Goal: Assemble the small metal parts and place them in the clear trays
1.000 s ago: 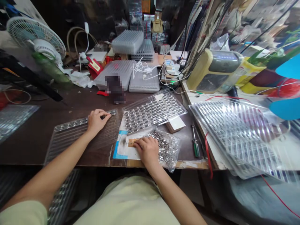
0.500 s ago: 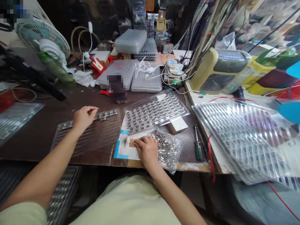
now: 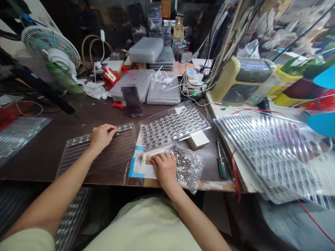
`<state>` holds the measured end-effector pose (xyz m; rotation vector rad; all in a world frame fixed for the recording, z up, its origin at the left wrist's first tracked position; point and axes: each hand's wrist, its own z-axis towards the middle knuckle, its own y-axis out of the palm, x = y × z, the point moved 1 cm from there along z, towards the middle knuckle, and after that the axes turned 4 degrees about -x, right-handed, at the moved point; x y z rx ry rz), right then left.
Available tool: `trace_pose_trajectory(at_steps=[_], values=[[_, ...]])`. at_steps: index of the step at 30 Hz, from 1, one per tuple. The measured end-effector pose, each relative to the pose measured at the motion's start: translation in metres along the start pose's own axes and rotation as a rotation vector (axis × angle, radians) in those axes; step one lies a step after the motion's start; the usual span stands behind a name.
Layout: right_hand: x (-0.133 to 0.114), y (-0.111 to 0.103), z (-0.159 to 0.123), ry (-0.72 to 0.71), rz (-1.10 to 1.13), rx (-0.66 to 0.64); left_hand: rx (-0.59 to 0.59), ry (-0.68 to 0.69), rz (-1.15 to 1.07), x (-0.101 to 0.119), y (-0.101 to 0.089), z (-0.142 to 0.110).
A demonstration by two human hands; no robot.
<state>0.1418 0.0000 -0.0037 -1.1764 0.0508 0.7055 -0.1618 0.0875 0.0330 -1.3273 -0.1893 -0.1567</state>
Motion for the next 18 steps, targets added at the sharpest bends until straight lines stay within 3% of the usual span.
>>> trace_pose_trajectory(at_steps=[5,12,15,18], values=[[-0.001,0.000,0.000,-0.010,-0.030,0.008,-0.025,0.051,0.023,0.014,0.010,0.001],[0.000,0.002,-0.002,-0.046,-0.010,-0.013,-0.031,-0.008,0.080,-0.002,0.002,-0.012],[0.001,0.001,-0.003,-0.029,0.006,-0.010,-0.019,0.034,0.005,0.017,0.002,-0.002],[0.000,0.001,-0.002,-0.012,0.013,-0.017,-0.072,0.144,-0.079,0.055,0.013,0.019]])
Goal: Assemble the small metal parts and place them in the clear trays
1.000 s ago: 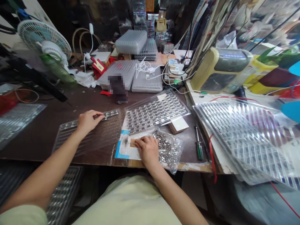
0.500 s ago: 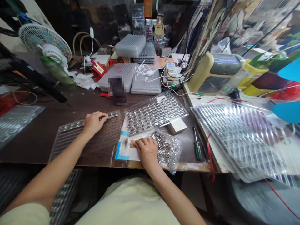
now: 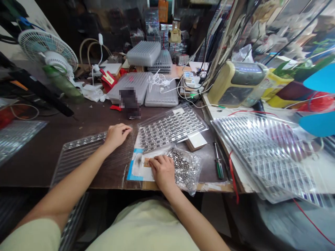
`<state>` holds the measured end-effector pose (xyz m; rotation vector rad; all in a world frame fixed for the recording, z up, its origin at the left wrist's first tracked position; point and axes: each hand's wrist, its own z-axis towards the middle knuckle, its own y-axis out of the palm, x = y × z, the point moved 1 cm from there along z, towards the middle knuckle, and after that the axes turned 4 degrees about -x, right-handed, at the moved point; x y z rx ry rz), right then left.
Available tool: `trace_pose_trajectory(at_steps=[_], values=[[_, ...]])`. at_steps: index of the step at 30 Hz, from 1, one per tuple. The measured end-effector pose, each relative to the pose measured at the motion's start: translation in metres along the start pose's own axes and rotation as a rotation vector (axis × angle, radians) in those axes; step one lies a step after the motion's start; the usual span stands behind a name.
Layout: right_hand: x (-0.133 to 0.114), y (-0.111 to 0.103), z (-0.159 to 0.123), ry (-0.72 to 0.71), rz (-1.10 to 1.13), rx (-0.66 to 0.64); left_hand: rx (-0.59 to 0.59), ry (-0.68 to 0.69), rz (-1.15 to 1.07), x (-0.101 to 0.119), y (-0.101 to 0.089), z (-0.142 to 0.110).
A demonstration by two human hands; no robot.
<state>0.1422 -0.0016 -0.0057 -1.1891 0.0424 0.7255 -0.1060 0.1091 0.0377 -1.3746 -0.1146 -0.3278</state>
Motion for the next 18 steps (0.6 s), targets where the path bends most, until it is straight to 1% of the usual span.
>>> trace_pose_trajectory(at_steps=[2,4,6,9,11,13,14,16,18], values=[[-0.002,0.000,0.001,0.006,-0.004,-0.016,-0.028,0.030,-0.032,0.020,0.010,0.018],[-0.003,-0.002,0.001,0.012,-0.016,-0.032,-0.046,0.035,-0.042,0.033,0.018,0.031],[-0.001,-0.007,0.000,0.024,-0.043,-0.034,-0.058,0.034,-0.044,0.038,0.022,0.038],[0.008,-0.020,-0.006,0.074,-0.136,-0.005,-0.034,0.000,-0.092,0.034,0.021,0.037],[0.018,-0.030,-0.011,0.105,-0.216,0.001,0.007,-0.050,-0.223,0.029,0.016,0.030],[0.027,-0.035,-0.016,0.111,-0.265,-0.016,0.015,-0.134,-0.487,0.024,0.011,0.016],[0.030,-0.036,-0.017,0.109,-0.270,-0.029,-0.010,-0.185,-0.652,0.023,0.009,0.006],[0.033,-0.035,-0.019,0.107,-0.242,-0.051,-0.110,-0.278,-0.965,0.023,0.004,-0.018],[0.035,-0.032,-0.018,0.114,-0.191,-0.051,-0.216,-0.325,-1.161,0.027,0.000,-0.045]])
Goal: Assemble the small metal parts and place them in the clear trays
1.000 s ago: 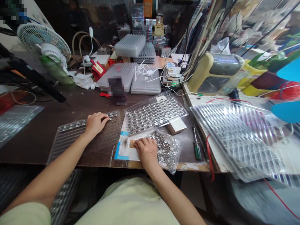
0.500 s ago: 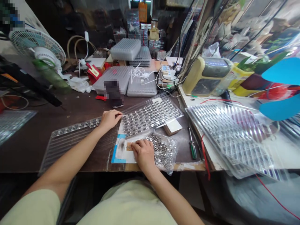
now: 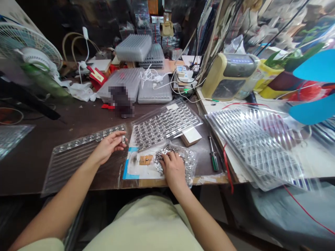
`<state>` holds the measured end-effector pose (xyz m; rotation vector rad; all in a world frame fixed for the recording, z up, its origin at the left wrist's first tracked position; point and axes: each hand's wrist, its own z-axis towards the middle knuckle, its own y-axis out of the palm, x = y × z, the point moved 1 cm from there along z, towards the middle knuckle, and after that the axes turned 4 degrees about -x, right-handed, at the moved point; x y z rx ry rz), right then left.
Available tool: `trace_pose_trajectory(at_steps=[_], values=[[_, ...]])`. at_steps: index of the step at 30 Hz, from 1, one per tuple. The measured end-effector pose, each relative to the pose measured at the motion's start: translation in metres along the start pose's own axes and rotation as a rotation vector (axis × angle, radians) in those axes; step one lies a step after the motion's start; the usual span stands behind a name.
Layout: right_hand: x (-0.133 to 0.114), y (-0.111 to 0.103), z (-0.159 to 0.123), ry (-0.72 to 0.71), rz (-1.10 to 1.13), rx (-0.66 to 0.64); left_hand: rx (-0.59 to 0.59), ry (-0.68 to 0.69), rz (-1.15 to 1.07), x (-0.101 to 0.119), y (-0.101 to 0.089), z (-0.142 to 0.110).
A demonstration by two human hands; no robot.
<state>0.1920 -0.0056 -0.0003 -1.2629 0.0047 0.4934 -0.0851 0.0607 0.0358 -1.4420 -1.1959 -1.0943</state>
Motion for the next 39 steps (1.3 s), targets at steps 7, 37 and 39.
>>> trace_pose_trajectory(at_steps=[7,37,39], values=[[0.001,0.006,0.015,0.038,0.116,0.067,-0.046,0.008,0.158,-0.025,0.033,-0.050],[-0.043,0.012,0.022,-0.008,0.273,0.002,0.134,0.411,0.418,-0.030,0.074,-0.045],[-0.048,0.016,0.023,-0.009,0.240,-0.016,0.124,0.398,0.404,-0.029,0.074,-0.045]])
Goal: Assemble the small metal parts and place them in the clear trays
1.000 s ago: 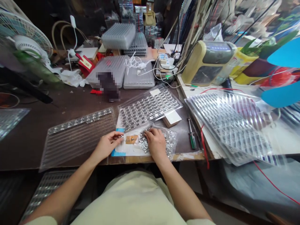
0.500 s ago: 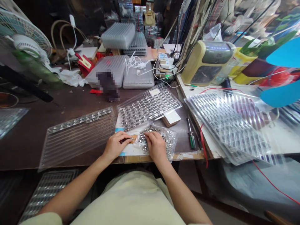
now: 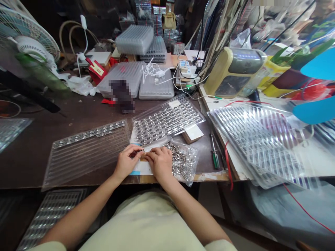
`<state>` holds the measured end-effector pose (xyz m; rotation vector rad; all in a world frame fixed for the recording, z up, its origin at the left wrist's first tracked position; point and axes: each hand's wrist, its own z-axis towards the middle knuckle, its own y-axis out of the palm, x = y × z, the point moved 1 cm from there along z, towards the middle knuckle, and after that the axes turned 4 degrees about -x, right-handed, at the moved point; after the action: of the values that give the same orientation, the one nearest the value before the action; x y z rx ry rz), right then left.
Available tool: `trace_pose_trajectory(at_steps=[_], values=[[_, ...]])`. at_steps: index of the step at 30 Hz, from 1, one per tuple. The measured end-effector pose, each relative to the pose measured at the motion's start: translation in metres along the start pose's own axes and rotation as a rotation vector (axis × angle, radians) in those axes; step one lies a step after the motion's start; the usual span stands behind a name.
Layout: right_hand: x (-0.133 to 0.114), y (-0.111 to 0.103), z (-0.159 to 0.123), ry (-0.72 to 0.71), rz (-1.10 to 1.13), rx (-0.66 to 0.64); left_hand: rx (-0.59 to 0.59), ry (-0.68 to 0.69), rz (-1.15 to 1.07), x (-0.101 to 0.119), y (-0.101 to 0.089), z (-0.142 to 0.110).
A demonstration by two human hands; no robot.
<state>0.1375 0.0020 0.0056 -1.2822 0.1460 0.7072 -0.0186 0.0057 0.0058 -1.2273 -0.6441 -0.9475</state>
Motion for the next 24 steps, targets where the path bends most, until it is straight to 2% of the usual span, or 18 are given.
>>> trace_pose_trajectory(at_steps=[4,7,10,13,18,24], values=[[0.007,-0.011,-0.002,0.017,-0.081,-0.043,-0.020,-0.033,-0.019,-0.002,0.001,0.000],[0.026,-0.032,-0.006,0.055,-0.190,-0.050,-0.030,-0.038,-0.025,-0.004,0.002,-0.001],[0.044,-0.044,-0.010,0.020,-0.250,-0.098,-0.036,-0.051,-0.033,-0.005,0.003,-0.001],[0.050,-0.041,-0.012,0.014,-0.207,-0.088,-0.040,-0.083,-0.047,-0.004,0.002,0.000],[0.048,-0.029,-0.014,0.016,-0.049,0.025,-0.047,-0.101,-0.055,0.002,0.000,0.008],[0.048,-0.028,-0.016,0.036,0.104,0.147,-0.166,0.078,0.068,0.013,0.012,0.010]])
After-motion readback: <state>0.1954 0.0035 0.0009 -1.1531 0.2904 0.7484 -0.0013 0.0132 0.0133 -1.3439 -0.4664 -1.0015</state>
